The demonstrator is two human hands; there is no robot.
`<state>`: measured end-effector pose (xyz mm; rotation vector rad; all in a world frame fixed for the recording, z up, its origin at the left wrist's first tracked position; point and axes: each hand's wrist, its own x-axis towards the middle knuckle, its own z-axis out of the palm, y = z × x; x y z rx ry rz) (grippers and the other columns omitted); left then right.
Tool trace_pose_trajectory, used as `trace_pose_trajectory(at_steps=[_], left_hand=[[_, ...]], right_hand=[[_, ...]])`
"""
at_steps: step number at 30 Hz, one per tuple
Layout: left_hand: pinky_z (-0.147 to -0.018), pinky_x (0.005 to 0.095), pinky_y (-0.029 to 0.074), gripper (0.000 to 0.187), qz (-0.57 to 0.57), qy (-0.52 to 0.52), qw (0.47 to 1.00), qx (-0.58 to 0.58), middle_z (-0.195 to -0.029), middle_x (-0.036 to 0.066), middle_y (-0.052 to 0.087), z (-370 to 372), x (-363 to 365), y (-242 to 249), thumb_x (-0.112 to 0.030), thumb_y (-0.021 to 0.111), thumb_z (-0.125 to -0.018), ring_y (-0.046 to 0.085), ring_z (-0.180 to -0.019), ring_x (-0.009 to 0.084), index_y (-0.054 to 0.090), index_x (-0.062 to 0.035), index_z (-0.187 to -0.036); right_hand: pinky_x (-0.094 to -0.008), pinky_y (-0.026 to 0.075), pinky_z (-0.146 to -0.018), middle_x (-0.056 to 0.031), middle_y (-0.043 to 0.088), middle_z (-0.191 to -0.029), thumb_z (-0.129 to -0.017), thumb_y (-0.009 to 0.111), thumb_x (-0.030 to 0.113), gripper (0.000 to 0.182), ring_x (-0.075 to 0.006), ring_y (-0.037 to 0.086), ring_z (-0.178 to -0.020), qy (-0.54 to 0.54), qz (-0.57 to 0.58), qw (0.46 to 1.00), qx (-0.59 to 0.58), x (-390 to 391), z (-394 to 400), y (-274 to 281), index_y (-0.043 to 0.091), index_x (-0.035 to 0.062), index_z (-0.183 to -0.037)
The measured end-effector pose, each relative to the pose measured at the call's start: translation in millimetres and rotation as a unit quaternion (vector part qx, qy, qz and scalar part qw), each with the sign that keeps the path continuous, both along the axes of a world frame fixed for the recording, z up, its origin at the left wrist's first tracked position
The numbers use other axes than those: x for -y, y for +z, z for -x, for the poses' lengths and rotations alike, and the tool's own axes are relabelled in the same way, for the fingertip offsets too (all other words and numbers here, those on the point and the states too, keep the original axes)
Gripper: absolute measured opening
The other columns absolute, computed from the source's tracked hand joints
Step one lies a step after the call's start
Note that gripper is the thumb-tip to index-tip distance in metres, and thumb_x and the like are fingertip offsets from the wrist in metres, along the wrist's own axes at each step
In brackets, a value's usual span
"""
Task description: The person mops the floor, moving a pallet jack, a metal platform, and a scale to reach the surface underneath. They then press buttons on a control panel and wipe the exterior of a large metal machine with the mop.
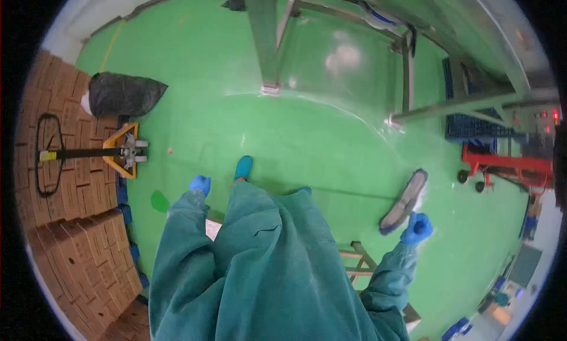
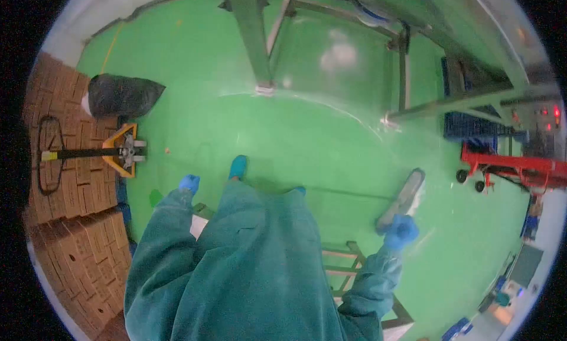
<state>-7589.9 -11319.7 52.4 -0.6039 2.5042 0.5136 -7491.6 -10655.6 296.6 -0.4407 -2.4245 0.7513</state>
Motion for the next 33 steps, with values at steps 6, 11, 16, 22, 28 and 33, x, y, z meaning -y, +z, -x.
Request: trace_pose_trajectory(at_steps=[6,11,16,22,28,33], left_hand=[[-0.078,0.0397,0.048,0.04,-0.131,-0.054,0.984,0.107,-0.095,0.017,0.064,7,58,-61,-0.04,0.055,-0.076,0.061,-0.088,0.0343,0.066,-0.0068,-0.093],[-0.073,0.0406,0.048,0.037,-0.184,-0.2,0.961,0.05,-0.093,0.015,0.064,103,16,45,-0.038,0.055,-0.077,0.061,-0.087,0.0316,0.063,-0.0085,-0.099],[-0.091,0.0404,0.041,0.057,-0.287,-0.368,0.881,-0.081,-0.113,0.017,0.056,153,-16,50,-0.047,0.06,-0.075,0.052,-0.105,0.0332,0.054,-0.0069,-0.115],[-0.099,0.0412,0.035,0.071,-0.45,-0.429,0.77,-0.146,-0.127,0.017,0.045,166,-41,185,-0.032,0.071,-0.07,0.044,-0.117,0.0333,0.04,-0.006,-0.128],[-0.087,0.0386,0.043,0.043,-0.569,-0.167,0.774,-0.223,-0.106,0.014,0.056,170,1,171,-0.022,0.068,-0.072,0.054,-0.1,0.029,0.054,-0.0055,-0.108],[-0.078,0.0379,0.045,0.021,-0.265,-0.203,0.846,-0.415,-0.087,0.011,0.06,248,104,124,-0.016,0.069,-0.072,0.056,-0.086,0.0298,0.06,-0.008,-0.09]], right_hand=[[-0.0229,0.024,-0.046,0.0063,0.035,-0.055,-0.073,0.061,-0.002,0.026,-0.0045,0.032,-0.052,-0.098,0.233,0.966,-0.049,56,90,-13,0.043,0.0085,-0.056],[-0.0235,0.038,-0.045,0.0024,0.049,-0.061,-0.078,0.062,-0.001,0.023,-0.0082,0.047,-0.051,0.07,0.174,0.982,-0.027,170,128,141,0.047,0.01,-0.064],[-0.028,0.038,-0.037,0.0025,0.049,-0.053,-0.08,0.06,0.006,0.025,-0.0098,0.047,-0.043,0.244,0.247,0.938,-0.015,320,153,285,0.048,0.0095,-0.058],[-0.0314,0.043,-0.034,-0.0001,0.053,-0.047,-0.079,0.062,0.01,0.024,-0.0111,0.051,-0.037,0.482,0.286,0.827,0.043,433,183,338,0.051,0.0089,-0.057],[-0.034,0.045,-0.042,-0.0103,0.051,-0.048,-0.076,0.059,0.015,0.034,-0.0237,0.054,-0.045,0.571,0.418,0.698,-0.115,489,229,246,0.046,0.0082,-0.045],[-0.0368,0.045,-0.063,-0.0103,0.055,-0.065,-0.071,0.062,0.002,0.014,-0.0273,0.055,-0.063,0.413,0.5,0.759,-0.057,562,277,168,0.053,0.0026,-0.06]])
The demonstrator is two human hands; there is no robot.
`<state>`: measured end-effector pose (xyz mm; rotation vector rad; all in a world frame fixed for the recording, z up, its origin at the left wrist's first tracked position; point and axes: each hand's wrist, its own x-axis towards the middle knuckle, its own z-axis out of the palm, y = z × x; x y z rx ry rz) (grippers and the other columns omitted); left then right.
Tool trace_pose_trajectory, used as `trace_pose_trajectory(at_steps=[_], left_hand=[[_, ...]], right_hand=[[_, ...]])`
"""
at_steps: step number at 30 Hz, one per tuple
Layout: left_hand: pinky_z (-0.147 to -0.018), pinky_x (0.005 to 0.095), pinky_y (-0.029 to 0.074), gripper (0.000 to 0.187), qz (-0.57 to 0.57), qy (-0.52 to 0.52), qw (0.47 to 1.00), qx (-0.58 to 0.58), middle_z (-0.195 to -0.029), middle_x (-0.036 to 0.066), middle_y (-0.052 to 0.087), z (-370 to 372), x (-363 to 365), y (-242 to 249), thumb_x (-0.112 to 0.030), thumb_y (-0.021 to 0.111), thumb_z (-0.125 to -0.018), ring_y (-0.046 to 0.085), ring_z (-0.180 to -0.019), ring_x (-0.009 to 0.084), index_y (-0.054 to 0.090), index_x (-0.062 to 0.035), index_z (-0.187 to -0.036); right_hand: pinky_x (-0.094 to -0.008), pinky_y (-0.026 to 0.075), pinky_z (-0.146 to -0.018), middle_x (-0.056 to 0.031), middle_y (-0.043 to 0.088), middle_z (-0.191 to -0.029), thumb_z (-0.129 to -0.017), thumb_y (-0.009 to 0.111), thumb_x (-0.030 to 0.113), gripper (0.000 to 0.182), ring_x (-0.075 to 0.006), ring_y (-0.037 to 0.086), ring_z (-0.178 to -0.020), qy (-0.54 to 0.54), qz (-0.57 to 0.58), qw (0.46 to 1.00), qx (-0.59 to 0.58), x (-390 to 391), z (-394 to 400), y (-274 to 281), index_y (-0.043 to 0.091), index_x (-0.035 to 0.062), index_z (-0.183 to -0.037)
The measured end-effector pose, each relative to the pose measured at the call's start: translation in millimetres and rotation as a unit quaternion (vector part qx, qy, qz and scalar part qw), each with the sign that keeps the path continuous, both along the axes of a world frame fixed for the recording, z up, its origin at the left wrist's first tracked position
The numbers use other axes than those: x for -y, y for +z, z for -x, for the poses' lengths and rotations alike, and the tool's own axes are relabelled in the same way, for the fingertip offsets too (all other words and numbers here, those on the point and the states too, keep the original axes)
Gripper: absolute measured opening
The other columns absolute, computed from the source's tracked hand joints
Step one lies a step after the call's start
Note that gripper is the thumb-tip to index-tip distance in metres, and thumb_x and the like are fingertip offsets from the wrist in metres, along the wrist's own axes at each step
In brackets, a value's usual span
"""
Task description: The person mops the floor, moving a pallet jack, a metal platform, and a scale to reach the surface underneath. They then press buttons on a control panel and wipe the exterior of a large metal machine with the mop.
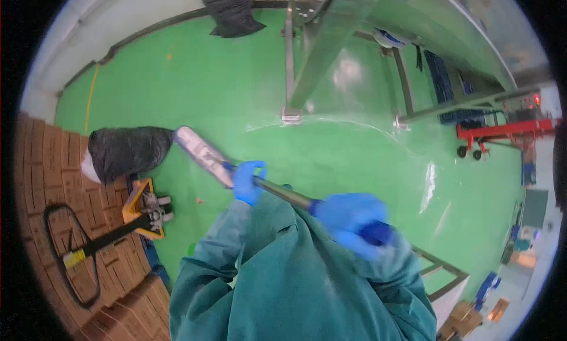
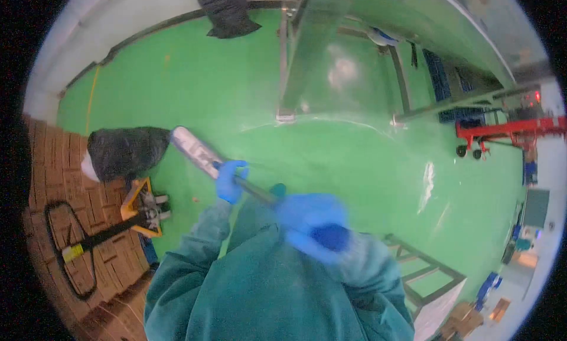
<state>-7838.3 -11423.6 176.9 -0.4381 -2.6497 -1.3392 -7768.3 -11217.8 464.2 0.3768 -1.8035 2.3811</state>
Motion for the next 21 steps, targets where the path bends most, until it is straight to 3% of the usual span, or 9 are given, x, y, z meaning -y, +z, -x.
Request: trace_pose_trajectory(at_steps=[1,5,8,10,11,13,15,17,21], left_hand=[[-0.077,0.038,0.045,0.022,0.032,0.003,0.999,0.006,-0.087,0.012,0.06,14,22,-20,-0.016,0.07,-0.071,0.056,-0.085,0.0303,0.06,-0.0086,-0.09],[-0.077,0.0385,0.045,0.024,0.151,0.025,0.983,0.1,-0.087,0.013,0.06,55,87,-136,-0.014,0.072,-0.068,0.056,-0.085,0.0317,0.061,-0.0105,-0.089],[-0.078,0.0387,0.045,0.023,0.175,0.037,0.971,0.159,-0.086,0.012,0.061,67,93,-182,-0.01,0.071,-0.068,0.056,-0.085,0.0318,0.061,-0.0109,-0.089],[-0.079,0.0403,0.045,0.023,0.102,-0.043,0.989,0.103,-0.085,0.012,0.06,78,75,-186,-0.007,0.069,-0.067,0.056,-0.085,0.0318,0.062,-0.0113,-0.088],[-0.078,0.0404,0.044,0.022,0.106,-0.09,0.989,0.058,-0.084,0.011,0.061,85,57,-163,-0.006,0.068,-0.067,0.056,-0.085,0.0308,0.063,-0.0132,-0.087],[-0.079,0.0396,0.044,0.02,0.112,-0.145,0.98,0.075,-0.085,0.01,0.061,89,27,-149,-0.008,0.066,-0.068,0.056,-0.086,0.03,0.064,-0.015,-0.087],[-0.08,0.0389,0.044,0.018,0.12,-0.201,0.968,0.087,-0.085,0.009,0.062,93,4,-145,-0.011,0.065,-0.07,0.057,-0.086,0.0292,0.064,-0.0169,-0.087],[-0.082,0.0371,0.043,0.015,0.19,-0.33,0.909,0.168,-0.086,0.006,0.063,96,-18,-141,-0.017,0.063,-0.072,0.057,-0.086,0.0281,0.065,-0.021,-0.087],[-0.073,0.0422,0.046,0.013,0.186,-0.451,0.87,0.069,-0.073,0.007,0.062,82,-48,-124,-0.021,0.063,-0.07,0.059,-0.077,0.0292,0.066,-0.0195,-0.082]], right_hand=[[-0.0358,0.044,-0.068,-0.0112,0.055,-0.072,-0.071,0.059,-0.003,0.008,-0.027,0.055,-0.071,0.089,-0.099,0.991,-0.008,-1,11,-33,0.055,0.0018,-0.067],[-0.0345,0.043,-0.067,-0.0103,0.055,-0.074,-0.071,0.059,-0.004,0.007,-0.0259,0.054,-0.069,0.036,-0.056,0.998,0.016,54,10,-159,0.058,0.0024,-0.073],[-0.0349,0.044,-0.07,-0.0095,0.057,-0.077,-0.07,0.06,-0.005,0.01,-0.0252,0.055,-0.071,0.024,-0.102,0.994,0.033,55,9,-168,0.059,0.0026,-0.077],[-0.0354,0.045,-0.073,-0.0094,0.058,-0.078,-0.07,0.06,-0.006,0.012,-0.025,0.056,-0.073,0.014,-0.137,0.989,0.048,50,5,-158,0.059,0.0026,-0.078],[-0.0361,0.045,-0.077,-0.0095,0.058,-0.08,-0.07,0.059,-0.007,0.011,-0.0248,0.057,-0.076,-0.044,-0.122,0.99,0.048,47,2,-150,0.059,0.0026,-0.076],[-0.0371,0.044,-0.087,-0.0101,0.06,-0.084,-0.07,0.057,-0.01,0.014,-0.0238,0.059,-0.082,-0.103,-0.121,0.987,0.037,33,-8,-145,0.057,0.0029,-0.076],[-0.0404,0.043,-0.085,-0.0098,0.058,-0.077,-0.072,0.055,-0.009,0.011,-0.0239,0.057,-0.076,-0.147,-0.139,0.977,0.067,32,-18,-126,0.054,0.0017,-0.074],[-0.0436,0.043,-0.082,-0.0095,0.055,-0.071,-0.075,0.052,-0.009,0.01,-0.0241,0.055,-0.07,-0.195,-0.155,0.964,0.094,30,-34,-117,0.052,0.0006,-0.072],[-0.0442,0.042,-0.082,-0.0088,0.055,-0.072,-0.076,0.051,-0.008,0.01,-0.0228,0.054,-0.071,-0.298,-0.12,0.937,0.136,33,-70,-105,0.051,0.0002,-0.07]])
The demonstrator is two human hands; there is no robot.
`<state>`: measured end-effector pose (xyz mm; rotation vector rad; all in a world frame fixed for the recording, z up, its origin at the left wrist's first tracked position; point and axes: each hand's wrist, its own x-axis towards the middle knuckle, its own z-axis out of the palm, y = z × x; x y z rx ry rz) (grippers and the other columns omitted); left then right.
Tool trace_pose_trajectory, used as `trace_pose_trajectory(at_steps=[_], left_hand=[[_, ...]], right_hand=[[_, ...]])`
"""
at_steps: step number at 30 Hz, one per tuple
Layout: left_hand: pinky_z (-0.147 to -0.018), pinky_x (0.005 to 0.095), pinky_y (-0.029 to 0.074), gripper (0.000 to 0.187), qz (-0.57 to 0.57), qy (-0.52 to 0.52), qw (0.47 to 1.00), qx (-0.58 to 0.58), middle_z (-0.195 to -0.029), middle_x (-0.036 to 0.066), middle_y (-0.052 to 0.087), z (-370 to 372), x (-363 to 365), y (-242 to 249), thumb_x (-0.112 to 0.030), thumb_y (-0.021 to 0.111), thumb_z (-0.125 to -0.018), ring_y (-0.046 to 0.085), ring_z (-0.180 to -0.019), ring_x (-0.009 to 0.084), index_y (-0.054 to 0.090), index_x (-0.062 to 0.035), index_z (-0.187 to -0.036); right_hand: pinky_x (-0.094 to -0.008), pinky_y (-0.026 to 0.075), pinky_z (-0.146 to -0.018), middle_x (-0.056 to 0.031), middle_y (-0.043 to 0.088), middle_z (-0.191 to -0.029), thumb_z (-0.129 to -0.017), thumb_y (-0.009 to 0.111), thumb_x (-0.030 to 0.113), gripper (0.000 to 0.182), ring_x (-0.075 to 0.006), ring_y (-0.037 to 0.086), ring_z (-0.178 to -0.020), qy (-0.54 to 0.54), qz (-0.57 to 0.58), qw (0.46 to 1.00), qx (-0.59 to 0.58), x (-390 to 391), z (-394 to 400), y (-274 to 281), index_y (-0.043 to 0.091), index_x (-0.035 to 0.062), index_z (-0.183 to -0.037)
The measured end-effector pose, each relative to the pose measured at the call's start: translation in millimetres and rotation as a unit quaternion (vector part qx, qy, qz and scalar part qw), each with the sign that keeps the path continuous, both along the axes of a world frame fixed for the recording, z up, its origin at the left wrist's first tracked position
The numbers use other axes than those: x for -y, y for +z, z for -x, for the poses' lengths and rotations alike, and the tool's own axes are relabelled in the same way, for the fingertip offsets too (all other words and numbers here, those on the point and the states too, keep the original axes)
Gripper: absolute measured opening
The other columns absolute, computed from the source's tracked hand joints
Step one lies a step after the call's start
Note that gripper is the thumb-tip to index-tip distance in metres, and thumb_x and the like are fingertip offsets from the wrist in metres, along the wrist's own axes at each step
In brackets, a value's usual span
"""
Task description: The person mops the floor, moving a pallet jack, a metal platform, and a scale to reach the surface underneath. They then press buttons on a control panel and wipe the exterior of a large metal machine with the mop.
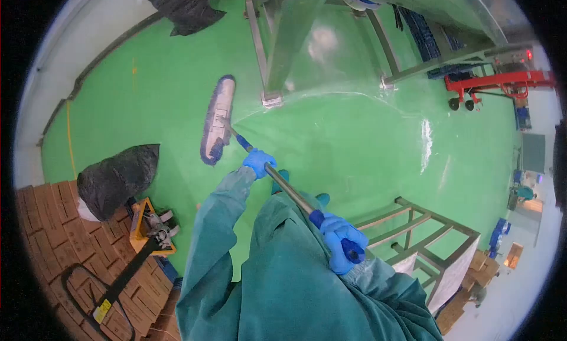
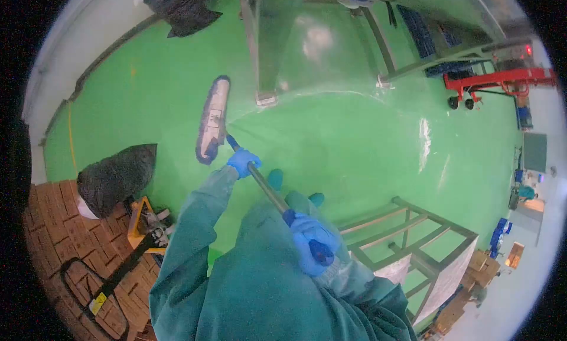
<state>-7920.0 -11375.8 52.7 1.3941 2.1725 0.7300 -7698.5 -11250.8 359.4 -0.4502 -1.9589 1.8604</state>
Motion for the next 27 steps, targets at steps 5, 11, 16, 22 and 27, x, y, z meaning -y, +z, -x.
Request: trace_pose_trajectory(at_steps=[5,11,16,22,27], left_hand=[[-0.072,0.0411,0.046,0.012,0.122,-0.107,0.985,0.058,-0.077,0.006,0.064,-35,-41,53,-0.023,0.063,-0.069,0.06,-0.079,0.0285,0.066,-0.0204,-0.08],[-0.061,0.0453,0.046,0.038,0.091,-0.222,0.968,0.072,-0.069,0.012,0.062,-101,-86,60,-0.047,0.052,-0.079,0.059,-0.065,0.0337,0.064,-0.0129,-0.065],[-0.06,0.0451,0.045,0.041,0.104,-0.25,0.961,0.052,-0.067,0.013,0.061,-145,-145,69,-0.047,0.05,-0.081,0.058,-0.064,0.0344,0.063,-0.0118,-0.064],[-0.054,0.0401,0.043,0.031,0.051,-0.154,0.985,0.062,-0.059,0.011,0.057,-170,-220,71,-0.034,0.06,-0.079,0.056,-0.057,0.0292,0.06,-0.0098,-0.06],[-0.054,0.0456,0.043,0.035,-0.007,-0.094,0.994,0.05,-0.058,0.013,0.056,-195,-317,80,-0.035,0.054,-0.08,0.055,-0.056,0.0347,0.055,-0.0099,-0.056]], right_hand=[[-0.0417,0.045,-0.079,-0.0079,0.055,-0.07,-0.075,0.053,-0.007,0.011,-0.0227,0.055,-0.071,-0.056,-0.003,0.998,0.008,-17,-25,41,0.052,0.0005,-0.068],[-0.04,0.047,-0.074,-0.0108,0.057,-0.066,-0.072,0.054,-0.005,0.009,-0.0247,0.056,-0.064,-0.047,-0.003,0.999,0.01,-68,-63,96,0.052,0.0005,-0.065],[-0.039,0.047,-0.068,-0.0107,0.054,-0.059,-0.069,0.054,-0.003,0.009,-0.0253,0.055,-0.059,-0.054,-0.001,0.999,0.003,-106,-100,108,0.051,0.0011,-0.062],[-0.0374,0.047,-0.06,-0.0103,0.052,-0.057,-0.068,0.055,-0.001,0.01,-0.0272,0.051,-0.052,-0.001,-0.059,0.998,-0.035,-167,-124,109,0.05,0.0021,-0.061],[-0.0371,0.046,-0.058,-0.01,0.051,-0.056,-0.068,0.054,-0.001,0.011,-0.0267,0.05,-0.05,0.021,-0.057,0.996,-0.071,-248,-152,97,0.049,0.0022,-0.059]])
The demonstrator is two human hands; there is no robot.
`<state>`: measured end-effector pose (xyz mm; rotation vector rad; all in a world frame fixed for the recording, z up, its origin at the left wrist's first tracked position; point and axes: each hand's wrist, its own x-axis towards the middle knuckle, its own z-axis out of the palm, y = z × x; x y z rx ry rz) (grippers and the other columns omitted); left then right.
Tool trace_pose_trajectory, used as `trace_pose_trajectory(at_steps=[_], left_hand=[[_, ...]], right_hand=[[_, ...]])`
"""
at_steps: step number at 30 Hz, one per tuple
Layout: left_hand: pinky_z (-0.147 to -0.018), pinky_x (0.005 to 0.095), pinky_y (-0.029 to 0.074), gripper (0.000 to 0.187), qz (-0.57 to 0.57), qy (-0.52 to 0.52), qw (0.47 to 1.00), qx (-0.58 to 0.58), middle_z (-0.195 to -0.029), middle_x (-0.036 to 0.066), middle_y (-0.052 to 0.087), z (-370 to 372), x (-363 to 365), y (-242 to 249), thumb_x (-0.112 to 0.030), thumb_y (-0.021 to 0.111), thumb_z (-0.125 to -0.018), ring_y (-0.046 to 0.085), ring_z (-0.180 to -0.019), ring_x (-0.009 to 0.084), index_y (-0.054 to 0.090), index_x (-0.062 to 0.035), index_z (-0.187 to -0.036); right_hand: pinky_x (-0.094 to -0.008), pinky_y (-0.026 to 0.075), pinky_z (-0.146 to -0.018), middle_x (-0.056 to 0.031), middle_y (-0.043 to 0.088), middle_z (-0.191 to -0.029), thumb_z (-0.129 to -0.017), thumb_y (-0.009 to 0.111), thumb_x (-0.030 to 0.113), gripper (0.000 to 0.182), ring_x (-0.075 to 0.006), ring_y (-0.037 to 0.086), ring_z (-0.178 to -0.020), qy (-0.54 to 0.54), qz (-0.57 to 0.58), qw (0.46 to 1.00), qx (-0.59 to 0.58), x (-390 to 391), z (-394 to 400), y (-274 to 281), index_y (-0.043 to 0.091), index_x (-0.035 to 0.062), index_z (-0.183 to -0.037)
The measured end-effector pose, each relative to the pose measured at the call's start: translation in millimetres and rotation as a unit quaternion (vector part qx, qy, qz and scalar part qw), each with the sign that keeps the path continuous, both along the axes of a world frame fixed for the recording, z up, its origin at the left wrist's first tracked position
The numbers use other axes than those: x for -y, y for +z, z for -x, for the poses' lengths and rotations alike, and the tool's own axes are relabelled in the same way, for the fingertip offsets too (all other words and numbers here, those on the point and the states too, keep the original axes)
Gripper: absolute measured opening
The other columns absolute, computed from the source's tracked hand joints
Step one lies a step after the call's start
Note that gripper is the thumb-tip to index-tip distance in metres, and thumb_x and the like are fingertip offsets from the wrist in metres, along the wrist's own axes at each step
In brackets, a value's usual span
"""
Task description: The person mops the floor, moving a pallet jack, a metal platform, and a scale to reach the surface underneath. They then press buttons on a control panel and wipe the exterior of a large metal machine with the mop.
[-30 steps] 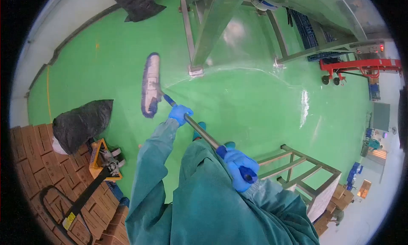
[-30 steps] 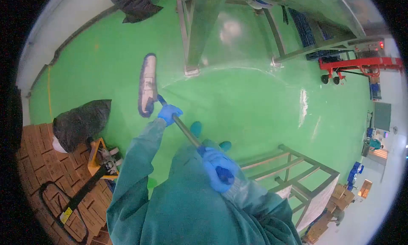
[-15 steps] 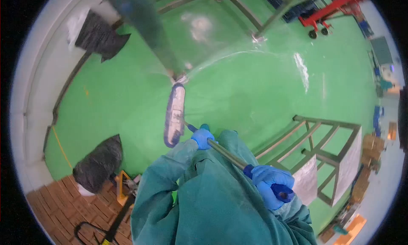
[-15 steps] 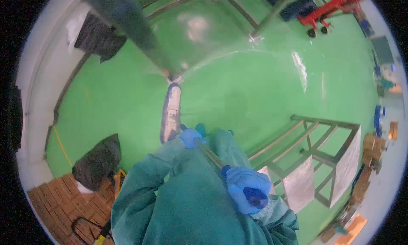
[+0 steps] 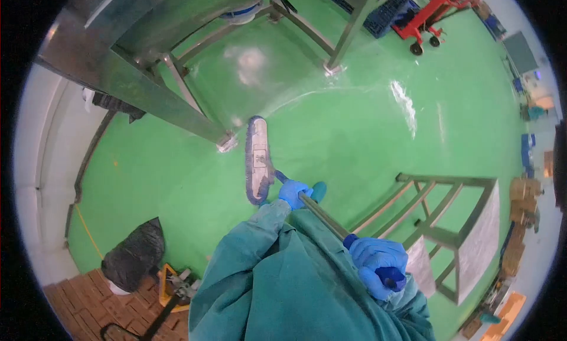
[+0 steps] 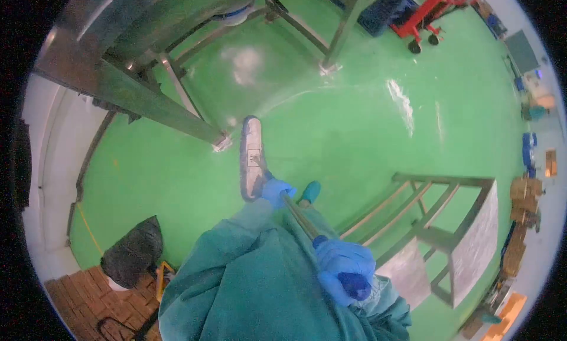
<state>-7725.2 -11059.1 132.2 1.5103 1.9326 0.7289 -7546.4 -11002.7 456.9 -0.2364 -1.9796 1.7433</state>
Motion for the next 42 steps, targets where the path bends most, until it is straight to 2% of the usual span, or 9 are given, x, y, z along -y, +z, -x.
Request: trace_pose_trajectory(at_steps=[11,16,18,21,22,24,28,31,42], left_hand=[[-0.073,0.046,0.042,0.034,-0.137,0.22,0.966,0.02,-0.095,0.016,0.057,-125,-230,-75,-0.028,0.067,-0.07,0.056,-0.086,0.0339,0.058,-0.01,-0.098],[-0.084,0.0462,0.041,0.064,-0.041,0.008,0.999,0.016,-0.117,0.018,0.05,-139,-211,-43,-0.036,0.067,-0.071,0.051,-0.101,0.0359,0.042,-0.0093,-0.124],[-0.09,0.043,0.041,0.063,0.085,-0.024,0.996,0.031,-0.123,0.018,0.049,-133,-171,-21,-0.042,0.062,-0.074,0.05,-0.108,0.0349,0.045,-0.007,-0.124],[-0.095,0.0381,0.04,0.059,0.208,-0.067,0.971,0.096,-0.121,0.019,0.052,-85,-93,-16,-0.046,0.056,-0.078,0.05,-0.111,0.0327,0.05,-0.0057,-0.121],[-0.095,0.0373,0.04,0.056,0.194,-0.022,0.975,0.109,-0.118,0.019,0.054,-76,-52,-37,-0.046,0.056,-0.079,0.051,-0.109,0.0325,0.053,-0.0057,-0.118],[-0.088,0.0391,0.045,0.048,0.259,0.071,0.963,0.01,-0.112,0.018,0.058,-47,57,-144,-0.042,0.056,-0.079,0.057,-0.101,0.0331,0.055,-0.0087,-0.114],[-0.079,0.0374,0.048,0.035,0.394,0.576,0.702,0.142,-0.098,0.015,0.064,14,201,-4,-0.036,0.055,-0.08,0.062,-0.091,0.0297,0.065,-0.0066,-0.096],[-0.077,0.0387,0.049,0.039,0.465,0.567,0.679,0.036,-0.094,0.015,0.065,13,336,-88,-0.042,0.052,-0.08,0.062,-0.089,0.0294,0.067,-0.0073,-0.092],[-0.08,0.0411,0.047,0.048,0.147,0.313,0.938,0.007,-0.099,0.016,0.061,95,310,-144,-0.043,0.064,-0.071,0.058,-0.092,0.0329,0.059,-0.0083,-0.103]], right_hand=[[-0.0381,0.047,-0.059,-0.0111,0.056,-0.068,-0.055,0.063,0.016,0.016,-0.0282,0.056,-0.063,0.007,-0.275,0.954,0.116,-119,-46,-31,0.054,0.0072,-0.064],[-0.039,0.041,-0.052,-0.013,0.047,-0.06,-0.055,0.064,0.006,0.018,-0.0307,0.048,-0.056,0.003,-0.397,0.869,0.295,-145,-79,-155,0.047,0.0071,-0.06],[-0.038,0.04,-0.049,-0.0138,0.046,-0.059,-0.059,0.061,0.008,0.015,-0.0299,0.048,-0.055,-0.062,-0.286,0.868,0.401,-189,-98,-218,0.047,0.0082,-0.057],[-0.0298,0.033,-0.044,-0.0011,0.036,-0.055,-0.076,0.052,0.002,0.02,-0.017,0.042,-0.049,-0.157,0.452,0.877,0.038,-292,-67,-273,0.043,0.0118,-0.061],[-0.0252,0.031,-0.046,0.0031,0.033,-0.057,-0.082,0.049,0.001,0.021,-0.0102,0.038,-0.051,-0.171,0.272,0.946,0.035,-318,-48,-281,0.043,0.0117,-0.065],[-0.0235,0.032,-0.049,0.0021,0.038,-0.058,-0.081,0.056,0.003,0.023,-0.0085,0.039,-0.054,-0.199,0.221,0.954,0.03,-346,-23,-272,0.043,0.0089,-0.063],[-0.0249,0.03,-0.048,0.004,0.033,-0.055,-0.08,0.053,0.003,0.028,-0.0091,0.032,-0.05,-0.185,-0.166,0.969,0.001,-313,4,-252,0.039,0.015,-0.058],[-0.0251,0.029,-0.046,0.0047,0.034,-0.053,-0.08,0.053,0.008,0.028,-0.0082,0.033,-0.048,-0.217,-0.428,0.877,0.021,-274,23,-268,0.041,0.0166,-0.056],[-0.0234,0.032,-0.039,-0.0019,0.044,-0.054,-0.071,0.055,-0.002,0.014,-0.0097,0.04,-0.042,-0.086,-0.212,0.973,-0.024,-81,181,41,0.045,0.0057,-0.064]])
